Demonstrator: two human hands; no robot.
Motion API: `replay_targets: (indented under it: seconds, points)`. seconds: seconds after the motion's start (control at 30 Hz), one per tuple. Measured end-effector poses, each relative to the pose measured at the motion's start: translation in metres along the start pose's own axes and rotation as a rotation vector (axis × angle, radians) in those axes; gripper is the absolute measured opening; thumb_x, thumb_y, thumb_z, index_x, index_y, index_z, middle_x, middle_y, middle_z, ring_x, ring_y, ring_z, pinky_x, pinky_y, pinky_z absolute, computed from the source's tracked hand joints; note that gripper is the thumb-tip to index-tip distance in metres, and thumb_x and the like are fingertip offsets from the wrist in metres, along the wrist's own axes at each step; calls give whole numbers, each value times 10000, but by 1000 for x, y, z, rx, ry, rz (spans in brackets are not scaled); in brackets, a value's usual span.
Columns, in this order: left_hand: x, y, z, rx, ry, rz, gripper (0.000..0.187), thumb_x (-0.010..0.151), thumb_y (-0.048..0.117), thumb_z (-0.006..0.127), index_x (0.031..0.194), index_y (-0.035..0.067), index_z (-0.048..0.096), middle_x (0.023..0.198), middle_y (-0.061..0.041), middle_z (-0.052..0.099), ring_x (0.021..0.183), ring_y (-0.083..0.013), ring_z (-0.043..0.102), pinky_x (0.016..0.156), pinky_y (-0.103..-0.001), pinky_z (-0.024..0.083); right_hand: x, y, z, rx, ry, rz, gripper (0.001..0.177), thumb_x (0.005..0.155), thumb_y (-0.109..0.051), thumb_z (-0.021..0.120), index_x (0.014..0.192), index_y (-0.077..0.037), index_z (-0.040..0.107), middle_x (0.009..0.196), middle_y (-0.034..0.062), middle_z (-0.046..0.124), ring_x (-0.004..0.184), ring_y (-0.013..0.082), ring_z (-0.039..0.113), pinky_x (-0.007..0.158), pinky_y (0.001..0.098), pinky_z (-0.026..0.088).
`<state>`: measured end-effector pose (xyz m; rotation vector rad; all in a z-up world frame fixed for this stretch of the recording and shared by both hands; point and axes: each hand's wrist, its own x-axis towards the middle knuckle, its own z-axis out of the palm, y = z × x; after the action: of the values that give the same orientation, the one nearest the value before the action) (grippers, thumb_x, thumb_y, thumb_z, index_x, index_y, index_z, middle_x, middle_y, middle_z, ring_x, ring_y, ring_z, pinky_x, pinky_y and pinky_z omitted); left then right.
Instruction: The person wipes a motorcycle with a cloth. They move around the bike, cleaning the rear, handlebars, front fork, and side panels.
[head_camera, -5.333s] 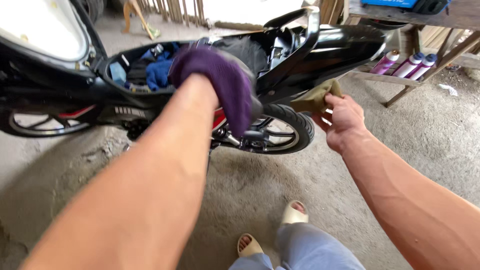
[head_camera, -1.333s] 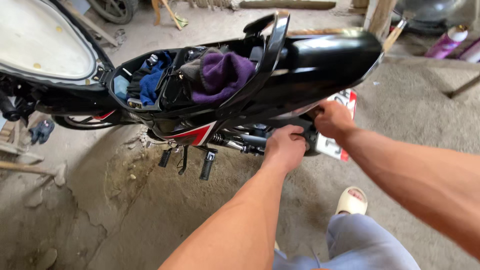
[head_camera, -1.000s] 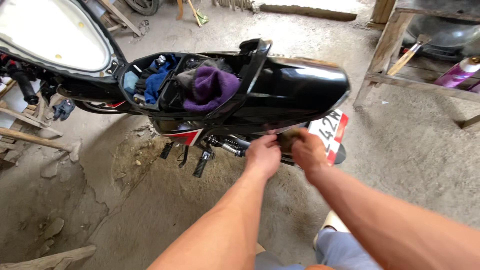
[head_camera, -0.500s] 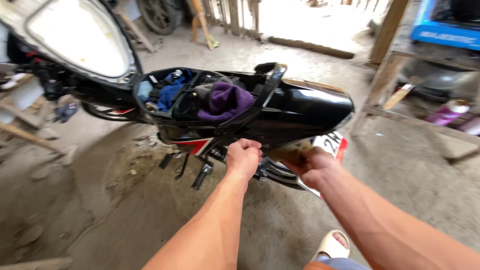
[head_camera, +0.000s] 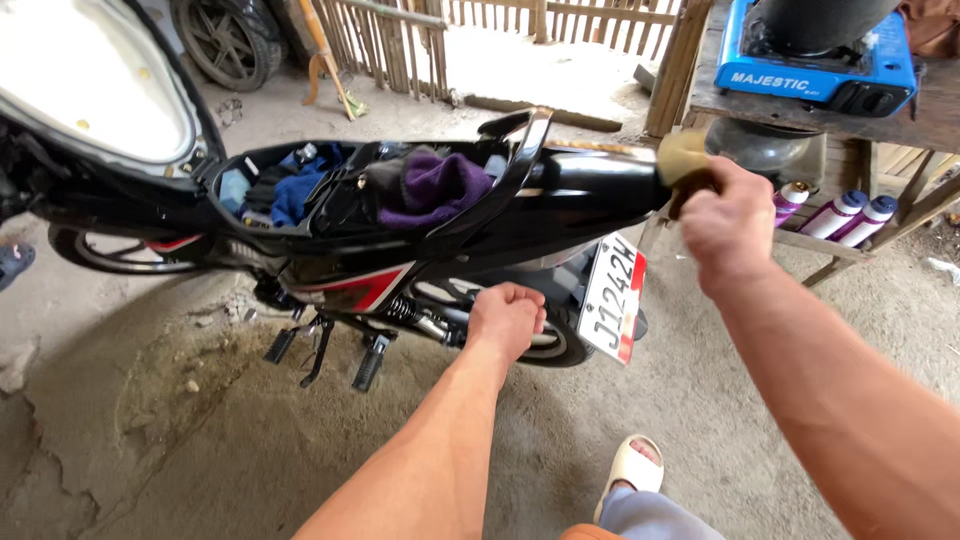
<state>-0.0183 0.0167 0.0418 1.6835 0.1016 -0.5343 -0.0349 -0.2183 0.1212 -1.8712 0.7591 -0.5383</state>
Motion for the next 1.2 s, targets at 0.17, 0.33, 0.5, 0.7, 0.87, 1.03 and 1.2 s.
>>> replay_targets:
  seconds: [0.17,0.33,0.5,0.7,0.87,1.03,1.2]
  points:
    - [-1,-2,-14,-67,-2,-49,222,888,49,532,975,30,736,847,-36,742,695,-100,662,605,-259,525,-57,-2,36,-655,119,-702,404,1001,38,456,1190,-169,746,1311,133,712,1062,280,723,861,364,602]
    - [1,1,-27,-98,75,-97,208,903,80,532,987,78,722,845,-17,737,697,-98,665,576,-287,502,-111,4,92,-578,-140,-874,371,741,20,593,1092,-77,665,1390,168,631,1215,370,633,957,444,527]
    - [-1,-10,-51,-64,288,-124,204,900,106,551,944,69,747,798,-49,751,671,-127,687,570,-295,536,-127,4,122,-519,-454,-684,475,776,-15,580,1236,-98,663,1348,112,654,1117,376,634,906,482,509]
    - [-15,-24,-87,-220,539,-163,229,898,113,544,981,95,756,857,-23,771,727,-132,716,625,-331,554,-117,-7,148,-475,-678,-498,316,948,-136,523,1201,-162,710,1055,201,731,1013,415,664,871,504,505]
    - [-41,-23,-114,-281,714,-176,241,928,129,512,1021,117,734,919,-7,773,801,-116,721,709,-337,577,-119,-23,172,-406,-926,-281,292,973,-171,498,1172,-141,710,972,161,749,857,334,706,786,442,527]
    - [-69,-37,-145,-366,859,-185,205,934,145,540,1018,122,725,910,-8,758,796,-125,710,713,-356,557,-144,-34,205,-190,-1155,-124,332,947,-159,546,1216,-155,741,943,87,751,828,185,611,747,372,495]
    - [-79,-64,-197,-408,915,-133,200,922,138,545,1017,120,721,907,-19,755,796,-148,711,722,-371,557,-178,-47,257,25,-1243,-113,312,949,-142,563,1204,-89,734,1007,-2,762,922,93,640,820,267,482]
